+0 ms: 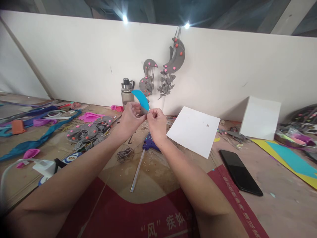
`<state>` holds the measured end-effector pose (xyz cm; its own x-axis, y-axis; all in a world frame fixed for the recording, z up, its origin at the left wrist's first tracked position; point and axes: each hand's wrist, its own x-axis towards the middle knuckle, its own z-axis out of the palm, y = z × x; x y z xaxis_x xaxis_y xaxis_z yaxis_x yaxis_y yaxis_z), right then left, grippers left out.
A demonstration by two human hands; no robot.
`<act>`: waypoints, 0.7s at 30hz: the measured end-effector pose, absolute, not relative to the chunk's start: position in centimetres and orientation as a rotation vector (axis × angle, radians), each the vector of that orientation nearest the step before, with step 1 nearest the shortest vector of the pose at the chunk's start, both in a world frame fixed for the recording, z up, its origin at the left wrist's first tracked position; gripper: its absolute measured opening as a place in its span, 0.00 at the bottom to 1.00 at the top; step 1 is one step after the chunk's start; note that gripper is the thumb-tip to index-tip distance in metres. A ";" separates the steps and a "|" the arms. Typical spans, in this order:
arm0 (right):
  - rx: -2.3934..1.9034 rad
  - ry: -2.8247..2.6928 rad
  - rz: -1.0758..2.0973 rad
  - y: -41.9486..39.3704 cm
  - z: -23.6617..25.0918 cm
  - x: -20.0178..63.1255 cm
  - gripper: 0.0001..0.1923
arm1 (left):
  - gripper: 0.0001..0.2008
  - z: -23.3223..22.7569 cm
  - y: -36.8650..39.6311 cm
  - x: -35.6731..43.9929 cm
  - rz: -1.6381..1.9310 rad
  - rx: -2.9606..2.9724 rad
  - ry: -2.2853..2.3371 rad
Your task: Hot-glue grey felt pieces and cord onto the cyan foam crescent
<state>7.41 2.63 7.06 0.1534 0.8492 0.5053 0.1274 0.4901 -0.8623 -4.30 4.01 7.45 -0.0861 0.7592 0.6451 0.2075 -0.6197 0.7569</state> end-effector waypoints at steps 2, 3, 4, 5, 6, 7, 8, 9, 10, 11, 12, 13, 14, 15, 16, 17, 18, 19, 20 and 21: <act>-0.966 -1.312 0.558 2.1 7.2 7.1 0.06 | 0.23 7.4 3.8 -4.3 1.779 1.814 1.080; -0.972 -1.313 0.518 1.8 7.3 6.9 0.06 | 0.22 7.4 3.6 -4.3 1.780 1.840 1.095; -0.977 -1.325 0.492 1.7 7.4 6.8 0.06 | 0.21 7.5 3.4 -4.3 1.771 1.864 1.108; -0.981 -1.335 0.474 1.5 7.4 6.8 0.06 | 0.19 7.5 3.2 -4.3 1.759 1.879 1.122; -0.982 -1.342 0.460 1.5 7.5 6.8 0.06 | 0.18 7.5 3.1 -4.3 1.748 1.884 1.135; -0.980 -1.349 0.452 1.5 7.5 6.8 0.06 | 0.17 7.5 3.0 -4.3 1.738 1.881 1.147; -0.975 -1.358 0.448 1.5 7.4 6.8 0.06 | 0.16 7.5 3.0 -4.3 1.732 1.875 1.156; -0.966 -1.366 0.449 1.6 7.4 6.8 0.07 | 0.16 7.4 3.0 -4.3 1.728 1.870 1.162; -0.955 -1.374 0.454 1.7 7.4 6.9 0.07 | 0.15 7.4 3.1 -4.3 1.726 1.868 1.164; -0.943 -1.381 0.463 1.8 7.3 6.9 0.07 | 0.15 7.3 3.2 -4.3 1.725 1.868 1.161; -0.932 -1.385 0.473 1.8 7.3 6.9 0.08 | 0.14 7.2 3.2 -4.3 1.723 1.872 1.156; -0.921 -1.388 0.483 1.9 7.3 7.0 0.08 | 0.13 7.2 3.3 -4.3 1.719 1.876 1.153; -0.913 -1.389 0.492 1.9 7.2 7.0 0.08 | 0.12 7.2 3.2 -4.3 1.711 1.877 1.153; -0.908 -1.391 0.499 1.9 7.2 7.0 0.08 | 0.11 7.3 3.2 -4.2 1.700 1.877 1.160; -0.907 -1.395 0.501 1.9 7.2 6.9 0.08 | 0.10 7.4 3.0 -4.2 1.686 1.875 1.174; -0.909 -1.402 0.500 1.8 7.2 6.9 0.08 | 0.09 7.5 2.9 -4.2 1.673 1.874 1.196; -0.912 -1.412 0.495 1.8 7.2 6.9 0.08 | 0.09 7.7 2.7 -4.3 1.660 1.876 1.218; -0.915 -1.423 0.488 1.7 7.2 6.9 0.08 | 0.08 7.9 2.5 -4.3 1.652 1.880 1.236; -0.917 -1.433 0.480 1.7 7.2 6.9 0.08 | 0.07 8.0 2.3 -4.3 1.649 1.883 1.253; -0.918 -1.438 0.471 1.7 7.2 6.8 0.07 | 0.06 8.1 2.3 -4.3 1.648 1.882 1.266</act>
